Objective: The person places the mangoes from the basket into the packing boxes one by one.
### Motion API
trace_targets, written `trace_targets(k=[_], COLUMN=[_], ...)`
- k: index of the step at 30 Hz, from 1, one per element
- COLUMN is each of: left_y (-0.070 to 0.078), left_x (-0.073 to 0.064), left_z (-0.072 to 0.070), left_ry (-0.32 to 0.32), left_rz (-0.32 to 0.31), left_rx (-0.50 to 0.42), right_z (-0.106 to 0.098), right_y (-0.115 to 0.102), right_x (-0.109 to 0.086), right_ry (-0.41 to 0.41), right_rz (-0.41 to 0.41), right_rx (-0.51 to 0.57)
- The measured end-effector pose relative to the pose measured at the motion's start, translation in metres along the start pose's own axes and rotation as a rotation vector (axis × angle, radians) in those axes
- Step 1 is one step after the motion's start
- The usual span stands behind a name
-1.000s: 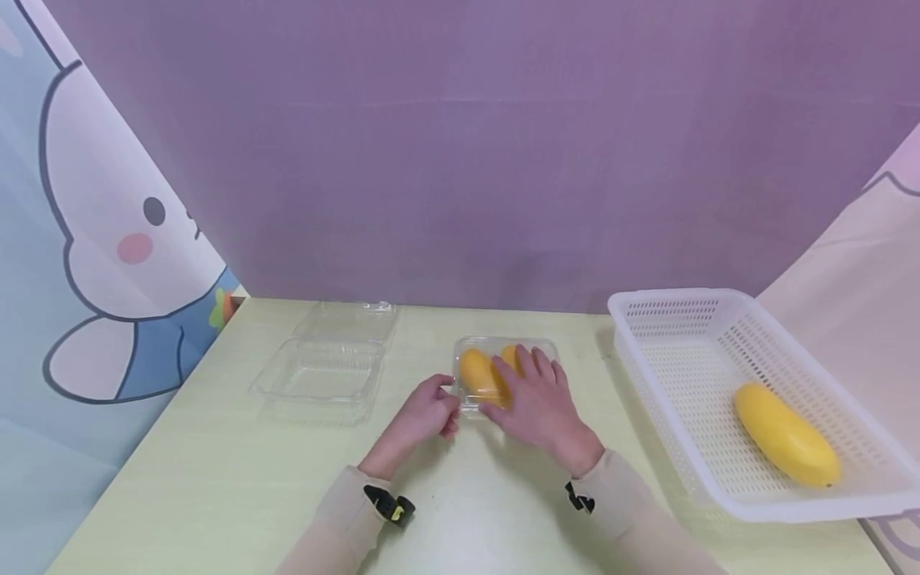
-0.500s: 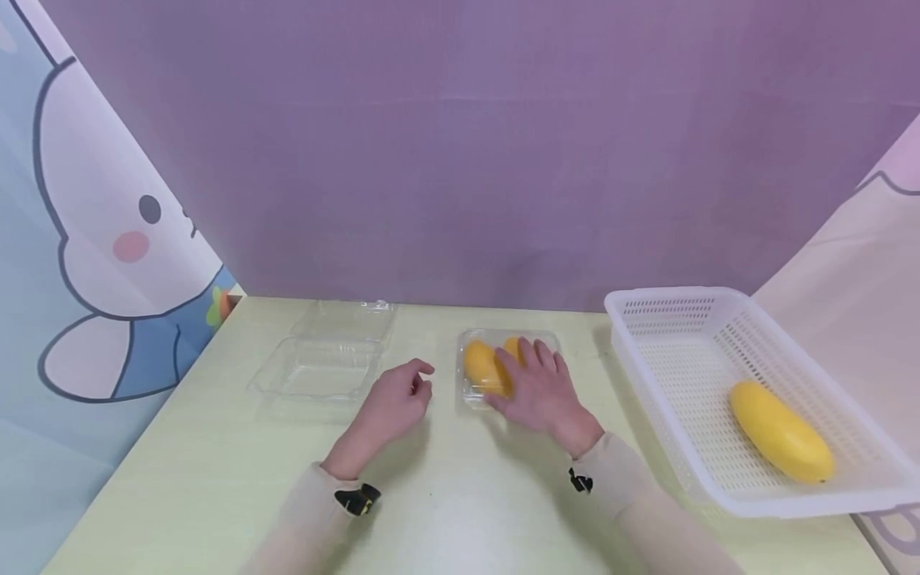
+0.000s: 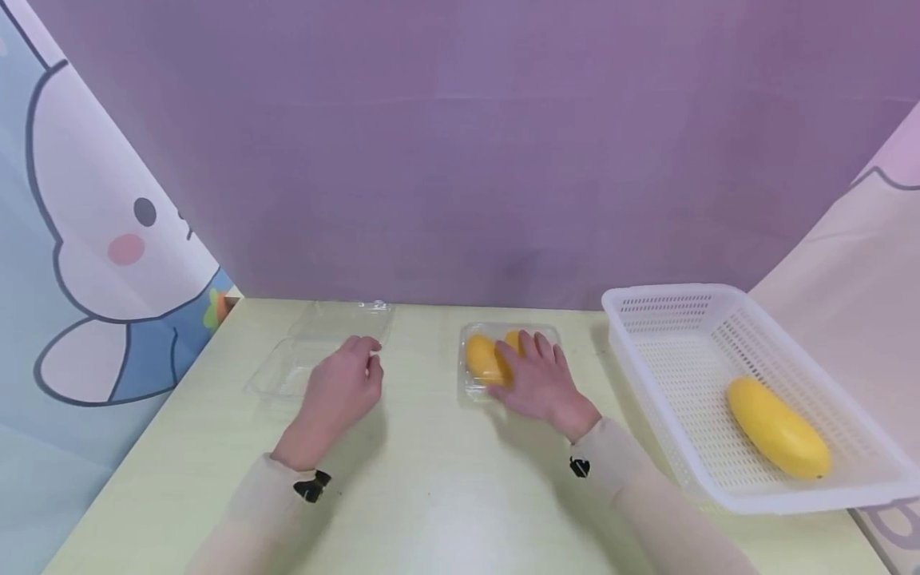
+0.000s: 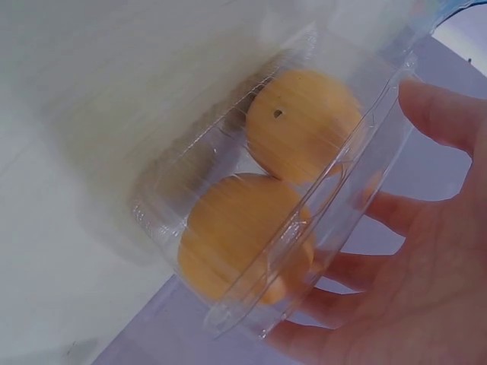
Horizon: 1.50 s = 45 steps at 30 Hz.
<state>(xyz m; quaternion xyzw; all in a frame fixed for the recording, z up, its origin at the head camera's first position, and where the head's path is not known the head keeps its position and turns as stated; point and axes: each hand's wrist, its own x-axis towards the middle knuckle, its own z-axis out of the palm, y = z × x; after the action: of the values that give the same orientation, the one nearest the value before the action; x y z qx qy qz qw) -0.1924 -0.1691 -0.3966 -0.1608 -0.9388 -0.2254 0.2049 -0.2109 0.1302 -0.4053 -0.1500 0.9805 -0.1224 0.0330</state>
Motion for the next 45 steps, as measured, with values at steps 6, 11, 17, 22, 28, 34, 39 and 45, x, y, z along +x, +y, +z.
trace_targets(k=[6, 11, 17, 22, 28, 34, 39, 45], left_y=[-0.029, -0.051, -0.074, -0.095, -0.113, -0.124, -0.131, -0.135], left_x=[-0.001, -0.002, -0.005, -0.009, -0.015, -0.017, -0.017, -0.018], left_z=[-0.010, -0.015, -0.017, -0.017, -0.020, -0.022, -0.021, -0.022], left_ry=[0.063, 0.093, 0.127, 0.136, 0.125, 0.083, 0.009, -0.090], left_rz=[-0.082, -0.112, -0.118, -0.157, -0.205, -0.292, -0.449, -0.609], left_rx=[0.102, 0.150, 0.220, 0.238, 0.258, 0.221, 0.128, -0.024], right_z=[-0.003, -0.003, -0.003, -0.003, -0.004, -0.005, -0.006, -0.008], right_y=[0.000, 0.001, 0.004, 0.004, 0.005, 0.006, 0.007, 0.007], right_x=[0.002, 0.003, 0.004, 0.005, 0.006, 0.007, 0.007, 0.009], right_ry=[-0.020, -0.028, -0.036, -0.037, -0.037, -0.040, -0.041, -0.044], right_rz=[0.014, 0.015, 0.021, 0.016, 0.011, 0.017, 0.017, 0.010], right_rx=[0.019, 0.018, 0.019, 0.018, 0.017, 0.015, 0.017, 0.017])
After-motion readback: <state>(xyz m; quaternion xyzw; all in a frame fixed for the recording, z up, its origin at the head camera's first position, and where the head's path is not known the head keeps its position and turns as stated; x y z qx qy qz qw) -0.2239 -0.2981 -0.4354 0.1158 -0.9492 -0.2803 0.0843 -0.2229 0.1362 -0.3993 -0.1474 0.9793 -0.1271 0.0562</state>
